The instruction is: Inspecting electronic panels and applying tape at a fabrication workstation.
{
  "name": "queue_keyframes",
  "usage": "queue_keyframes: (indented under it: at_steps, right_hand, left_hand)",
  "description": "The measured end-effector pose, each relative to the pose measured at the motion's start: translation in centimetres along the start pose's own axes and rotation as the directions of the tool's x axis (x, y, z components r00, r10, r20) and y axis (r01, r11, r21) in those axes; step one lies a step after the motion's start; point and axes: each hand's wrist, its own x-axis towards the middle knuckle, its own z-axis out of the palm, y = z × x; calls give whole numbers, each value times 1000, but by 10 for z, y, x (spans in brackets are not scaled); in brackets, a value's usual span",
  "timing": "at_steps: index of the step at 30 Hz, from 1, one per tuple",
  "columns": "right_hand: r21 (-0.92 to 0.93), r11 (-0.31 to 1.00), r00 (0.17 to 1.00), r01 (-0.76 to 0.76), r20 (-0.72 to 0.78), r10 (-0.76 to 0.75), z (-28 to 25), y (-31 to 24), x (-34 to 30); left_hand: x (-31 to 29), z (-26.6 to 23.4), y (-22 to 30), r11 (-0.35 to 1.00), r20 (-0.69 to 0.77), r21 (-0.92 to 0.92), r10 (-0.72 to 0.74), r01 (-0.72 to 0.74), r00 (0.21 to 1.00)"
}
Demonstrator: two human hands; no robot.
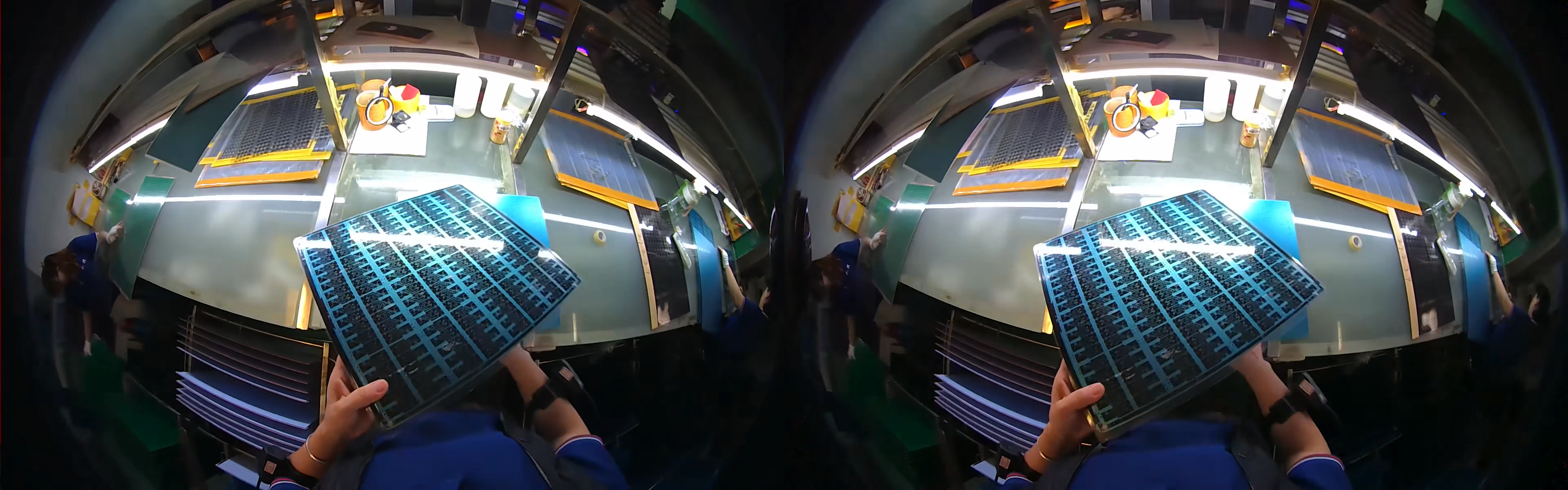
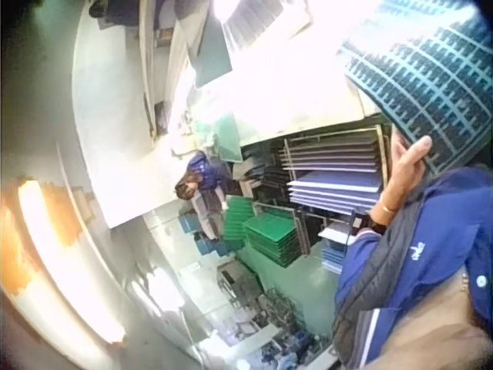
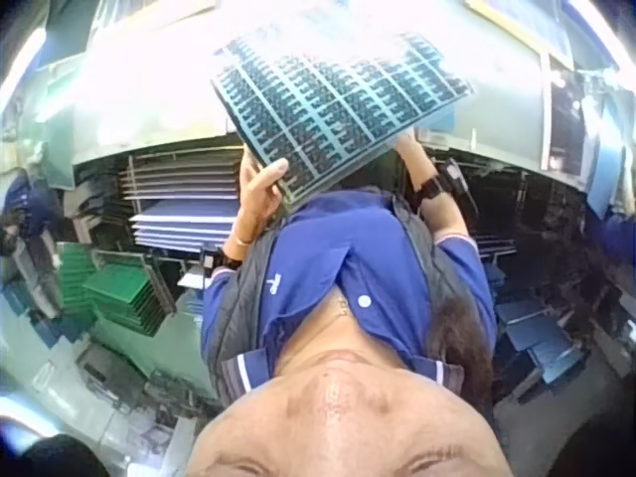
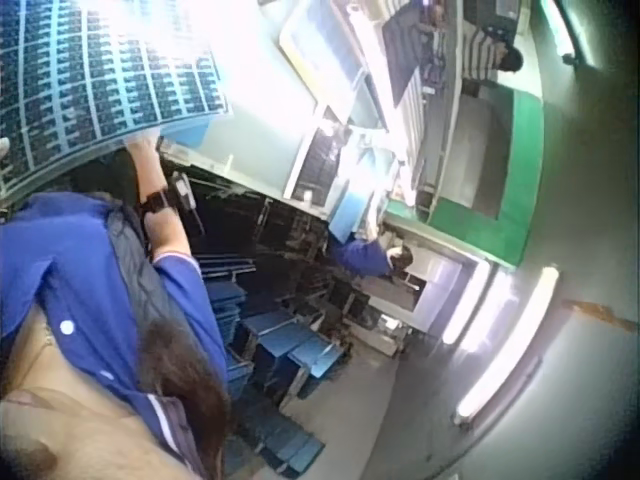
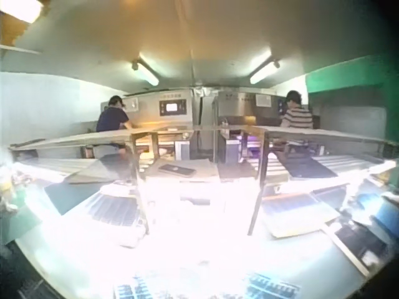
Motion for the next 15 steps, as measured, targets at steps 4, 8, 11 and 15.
queue_keyframes:
  at_steps: [4,8,11,15]
  right_hand:
    - [731,625,959,-274,162,231,14,2,27]
    - [953,-47,904,-301,300,306,11,-2,41]
    - [919,-323,885,-228,333,324,-2,6,45]
    - [867,-458,854,-195,380,355,-56,29,58]
  left_hand:
    - [20,2,-3,998,9,4,-65,65,998]
    - [44,14,-4,996,-31,37,-75,76,997]
    - [59,8,-7,996,-85,77,-43,49,995]
    - [84,-49,3,981,-109,175,-65,83,992]
